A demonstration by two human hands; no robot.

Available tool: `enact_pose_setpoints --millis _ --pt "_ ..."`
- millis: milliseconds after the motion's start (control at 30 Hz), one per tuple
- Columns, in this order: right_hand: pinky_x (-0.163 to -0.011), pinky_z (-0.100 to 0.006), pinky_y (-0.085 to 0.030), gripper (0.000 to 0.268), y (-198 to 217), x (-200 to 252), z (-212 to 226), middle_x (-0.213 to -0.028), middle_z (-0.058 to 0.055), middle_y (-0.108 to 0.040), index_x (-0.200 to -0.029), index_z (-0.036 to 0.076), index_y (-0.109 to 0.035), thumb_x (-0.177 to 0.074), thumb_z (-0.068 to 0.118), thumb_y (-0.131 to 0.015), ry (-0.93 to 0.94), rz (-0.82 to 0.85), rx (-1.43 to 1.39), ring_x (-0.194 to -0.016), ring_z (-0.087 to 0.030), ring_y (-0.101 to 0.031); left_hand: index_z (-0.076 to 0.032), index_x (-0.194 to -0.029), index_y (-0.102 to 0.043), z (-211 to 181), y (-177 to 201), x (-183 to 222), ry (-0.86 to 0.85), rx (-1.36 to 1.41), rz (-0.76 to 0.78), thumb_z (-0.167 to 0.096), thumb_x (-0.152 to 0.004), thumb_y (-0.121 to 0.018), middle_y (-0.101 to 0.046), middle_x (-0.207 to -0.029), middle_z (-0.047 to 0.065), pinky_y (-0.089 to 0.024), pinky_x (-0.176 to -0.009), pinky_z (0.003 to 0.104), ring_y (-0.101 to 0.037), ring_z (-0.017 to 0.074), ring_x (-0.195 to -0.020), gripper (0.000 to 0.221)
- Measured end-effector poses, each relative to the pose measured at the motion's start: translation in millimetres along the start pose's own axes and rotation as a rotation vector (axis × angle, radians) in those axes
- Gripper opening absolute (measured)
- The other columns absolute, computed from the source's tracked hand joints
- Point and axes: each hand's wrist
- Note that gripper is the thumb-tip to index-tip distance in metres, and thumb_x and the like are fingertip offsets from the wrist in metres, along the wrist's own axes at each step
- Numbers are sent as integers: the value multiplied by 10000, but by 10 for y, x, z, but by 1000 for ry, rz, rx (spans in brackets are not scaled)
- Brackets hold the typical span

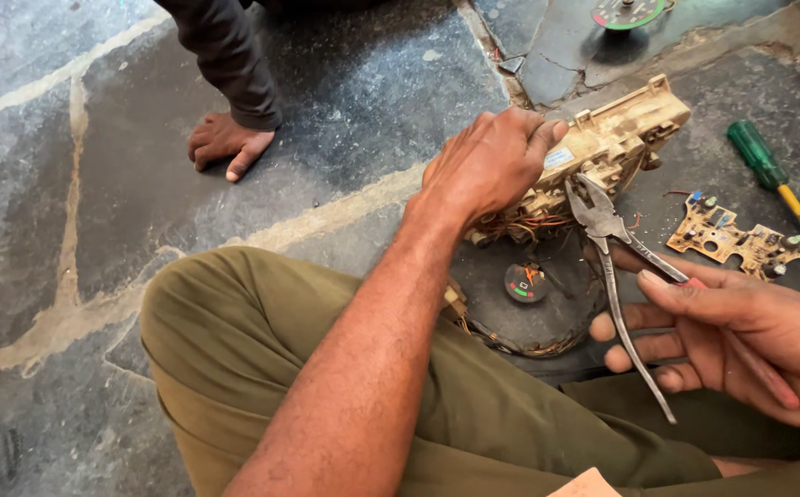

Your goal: The person sits on the floor and uses a screwdriver to remove screws from a beige plastic housing containing a circuit board and wiring. They then use pliers to adjust or remove a small component from the assembly.

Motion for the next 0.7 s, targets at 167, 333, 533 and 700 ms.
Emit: enact_pose_setpoints --millis 167,333,533,700 --pt "-795 -424 -612 447 125 -20 -53 -1218 -219 -699 -1512 142 -451 -1105 314 -520 58 287 -86 -1097 -321 -714 -152 -979 -759 31 -17 4 -27 13 -19 -497 -982 -479 -778 -944 146 -534 -830 533 -738 357 -947 444" --pt "-770 -430 -597 471 165 -31 -65 -1179 -213 -715 -1512 122 -490 -1095 339 -528 38 124 -74 -1005 -297 -716 -146 -960 -759 34 -23 14 -10 17 -14 -504 -985 -472 -784 -941 136 -537 -824 532 -744 353 -937 460" --pt "-874 -459 -591 592 70 69 -103 -1179 -199 -695 -1483 -48 -426 -966 209 -555 90 90 -94 -1028 -270 -681 -140 -948 -752 38 10 3 -11 19 -13 -506 -992 -467 -784 -923 137 -533 -833 535 -742 356 -934 467" --pt "-715 -408 -559 562 32 71 -79 -1119 -137 -652 -1537 85 -394 -1070 353 -555 48 208 -149 -901 -223 -637 -133 -924 -751 33 11 -7 32 8 12 -515 -993 -455 -794 -924 120 -537 -843 526 -758 327 -934 489"
Point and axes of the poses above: each hand's wrist, its own x-axis away from the middle knuckle, its own y-axis out of the back of the hand, z = x × y
